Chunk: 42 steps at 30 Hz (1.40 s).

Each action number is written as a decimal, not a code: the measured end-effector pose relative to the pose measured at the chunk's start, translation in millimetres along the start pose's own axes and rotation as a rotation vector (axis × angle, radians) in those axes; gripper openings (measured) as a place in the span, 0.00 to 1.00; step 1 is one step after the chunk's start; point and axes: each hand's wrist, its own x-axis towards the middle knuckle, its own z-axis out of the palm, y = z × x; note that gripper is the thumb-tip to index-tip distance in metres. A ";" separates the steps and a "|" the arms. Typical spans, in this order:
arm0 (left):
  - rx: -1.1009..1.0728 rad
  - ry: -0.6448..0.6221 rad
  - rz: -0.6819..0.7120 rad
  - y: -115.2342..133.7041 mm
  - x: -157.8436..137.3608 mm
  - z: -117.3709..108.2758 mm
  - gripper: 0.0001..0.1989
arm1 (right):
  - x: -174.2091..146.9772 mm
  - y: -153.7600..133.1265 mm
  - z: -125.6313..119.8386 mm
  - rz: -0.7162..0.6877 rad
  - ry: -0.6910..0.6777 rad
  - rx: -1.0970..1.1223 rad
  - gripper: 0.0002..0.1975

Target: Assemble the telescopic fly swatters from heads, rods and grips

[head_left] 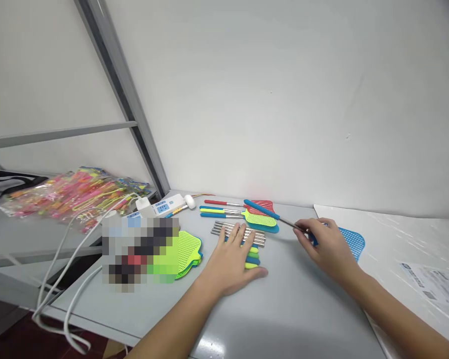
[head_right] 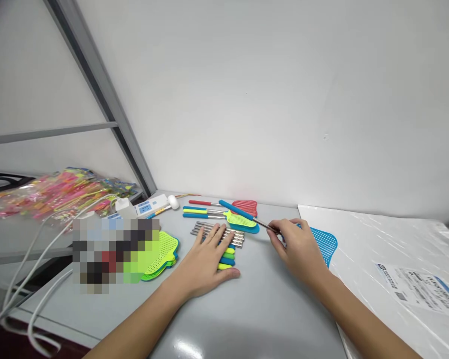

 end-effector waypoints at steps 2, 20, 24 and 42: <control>0.023 0.016 0.012 0.6 -1.1 0.0 0.45 | -0.1 1.5 2.4 -0.033 0.047 -0.016 0.04; 0.042 0.415 0.154 2.4 -9.2 -14.8 0.15 | -10.0 -16.4 4.6 -0.506 -0.082 -0.179 0.05; 0.077 0.422 0.140 15.3 -11.2 -15.9 0.19 | -4.0 -26.9 -0.4 -0.548 -0.070 -0.227 0.05; -0.066 -0.056 0.194 86.4 -62.6 -79.9 0.24 | -53.2 -78.6 -82.8 -0.419 -0.540 -0.328 0.08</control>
